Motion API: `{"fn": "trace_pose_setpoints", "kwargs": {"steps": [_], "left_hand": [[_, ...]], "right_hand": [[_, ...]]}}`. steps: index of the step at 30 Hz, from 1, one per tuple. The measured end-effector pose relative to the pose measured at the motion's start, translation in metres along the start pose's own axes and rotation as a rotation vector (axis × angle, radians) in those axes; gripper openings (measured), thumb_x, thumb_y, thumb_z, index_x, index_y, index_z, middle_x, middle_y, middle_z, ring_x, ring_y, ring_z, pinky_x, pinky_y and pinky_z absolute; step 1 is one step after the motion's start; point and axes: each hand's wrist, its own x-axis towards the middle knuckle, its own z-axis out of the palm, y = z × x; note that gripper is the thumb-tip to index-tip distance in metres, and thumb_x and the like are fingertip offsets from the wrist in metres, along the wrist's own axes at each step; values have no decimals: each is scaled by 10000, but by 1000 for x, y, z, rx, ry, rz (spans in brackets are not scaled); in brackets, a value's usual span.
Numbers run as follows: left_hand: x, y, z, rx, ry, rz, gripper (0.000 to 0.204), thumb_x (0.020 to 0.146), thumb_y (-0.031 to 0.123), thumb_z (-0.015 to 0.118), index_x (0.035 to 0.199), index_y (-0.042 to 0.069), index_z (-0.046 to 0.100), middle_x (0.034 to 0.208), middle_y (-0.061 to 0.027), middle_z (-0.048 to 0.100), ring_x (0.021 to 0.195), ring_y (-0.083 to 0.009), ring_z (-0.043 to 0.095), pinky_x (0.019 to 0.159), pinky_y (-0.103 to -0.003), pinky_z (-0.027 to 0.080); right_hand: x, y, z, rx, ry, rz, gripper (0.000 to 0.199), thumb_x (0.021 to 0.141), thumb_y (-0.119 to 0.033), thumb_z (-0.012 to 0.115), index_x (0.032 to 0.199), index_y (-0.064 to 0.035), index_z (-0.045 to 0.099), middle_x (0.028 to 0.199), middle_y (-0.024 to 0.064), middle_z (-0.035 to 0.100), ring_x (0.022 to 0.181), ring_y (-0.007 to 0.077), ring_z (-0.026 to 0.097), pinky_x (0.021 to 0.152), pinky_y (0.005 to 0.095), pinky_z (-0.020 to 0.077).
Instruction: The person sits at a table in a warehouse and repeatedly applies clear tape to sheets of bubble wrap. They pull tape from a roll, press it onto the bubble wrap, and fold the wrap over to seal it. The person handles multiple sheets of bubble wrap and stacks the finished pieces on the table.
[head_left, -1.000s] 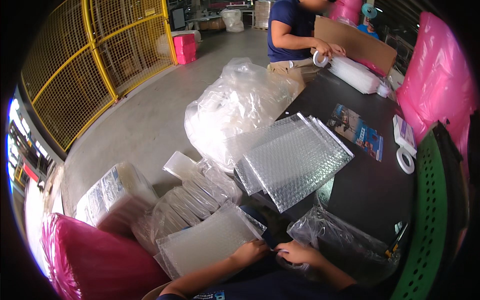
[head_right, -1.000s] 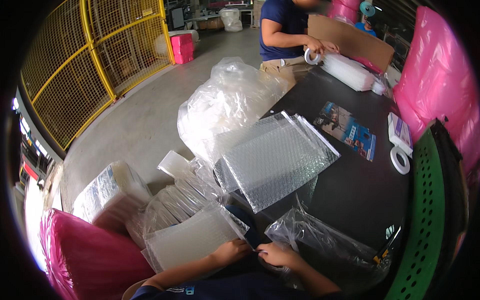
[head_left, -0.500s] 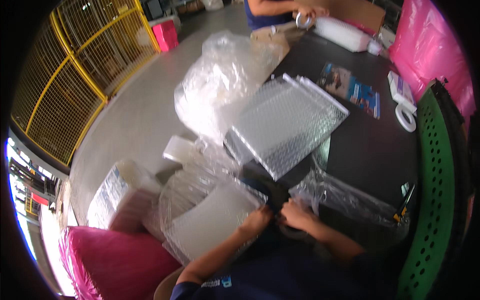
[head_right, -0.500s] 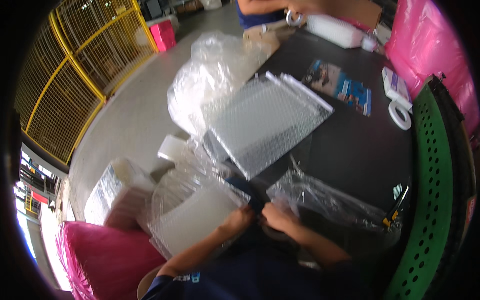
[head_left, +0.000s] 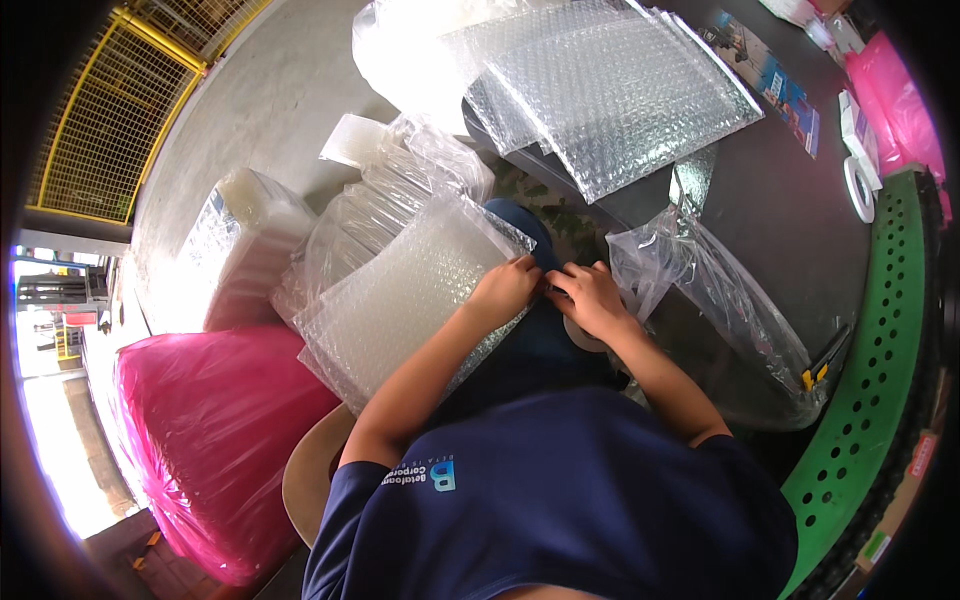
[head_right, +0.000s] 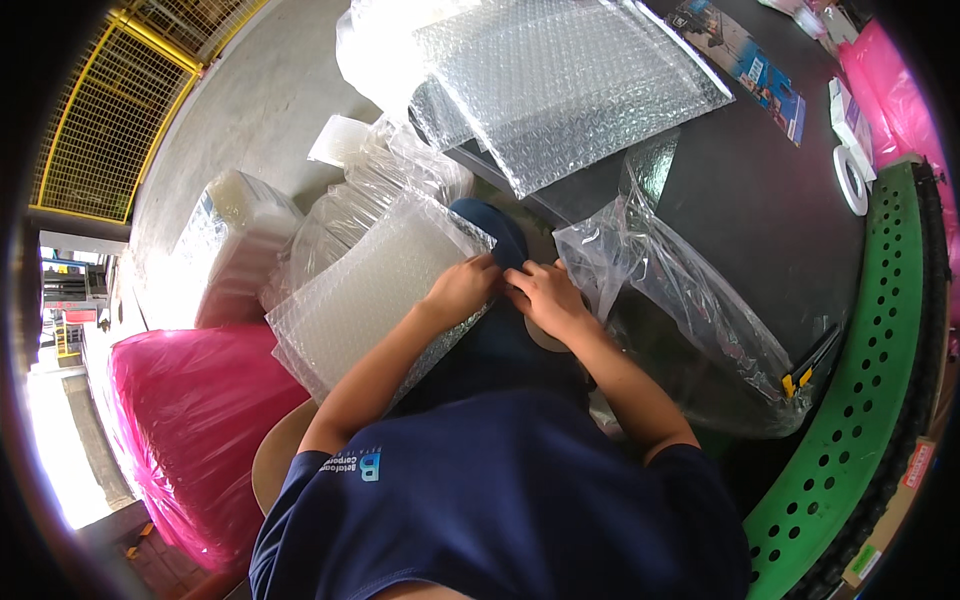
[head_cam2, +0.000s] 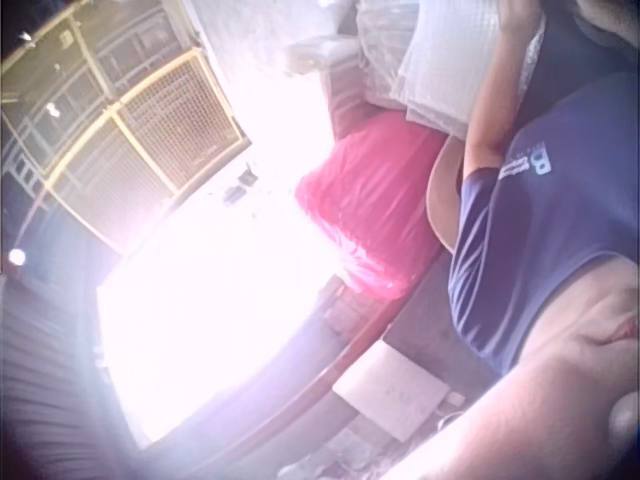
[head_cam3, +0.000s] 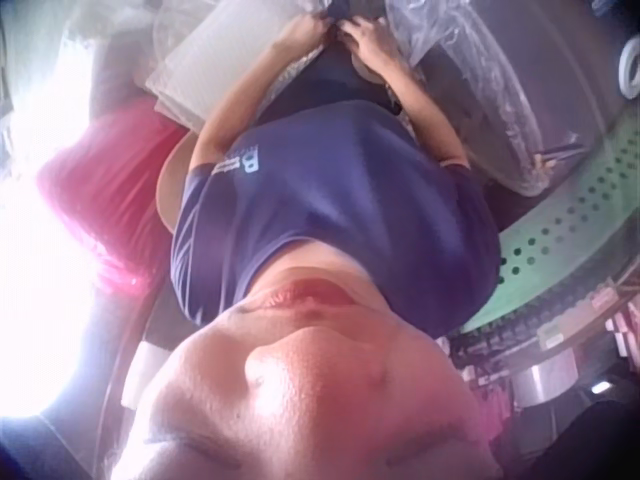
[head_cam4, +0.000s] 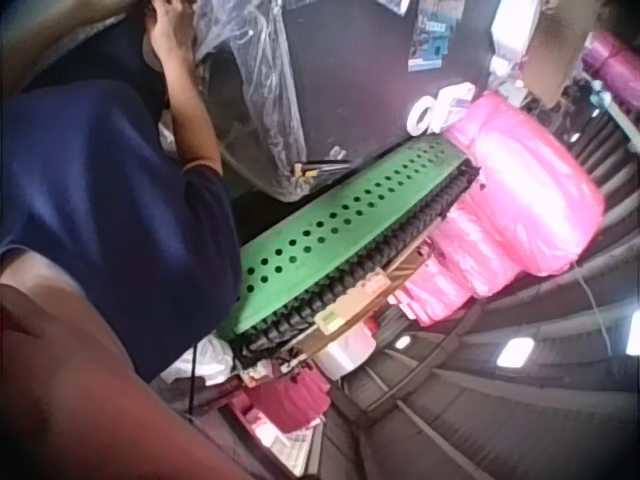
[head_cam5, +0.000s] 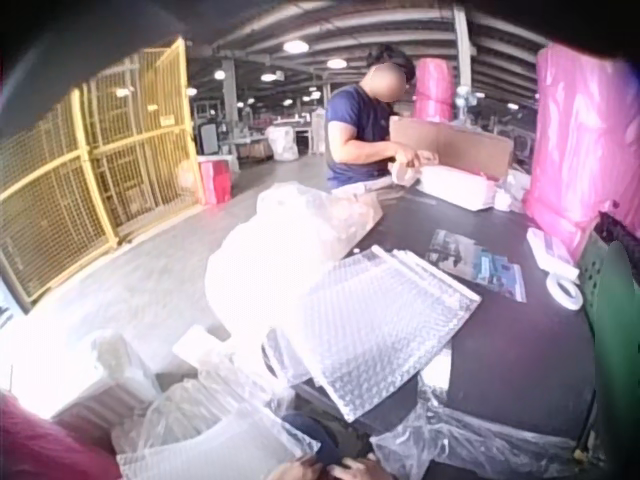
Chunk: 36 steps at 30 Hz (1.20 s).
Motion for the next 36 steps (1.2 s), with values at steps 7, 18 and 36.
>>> {"fn": "trace_pose_setpoints", "kwargs": {"steps": [7,18,36], "left_hand": [[0,-2,-4,-47,-62,-2,91,806,115,630,796,27,610,869,-139,568,820,-328,617,739,-413,523],[-5,-8,10,-44,27,11,128,812,146,645,784,25,614,819,-127,557,790,-317,610,704,-410,517],[-8,14,18,115,70,-120,104,814,120,598,816,16,586,870,-139,565,882,-299,613,782,-387,521]], "right_hand": [[7,2,4,5,55,-16,106,780,-139,647,876,-97,663,817,62,615,716,275,615,644,395,408],[12,-4,-11,136,-13,-101,186,739,-251,703,857,-110,680,772,37,634,686,252,613,635,366,392],[17,4,35,452,110,621,156,720,-144,696,779,0,713,720,165,674,642,219,666,593,338,482]]}}
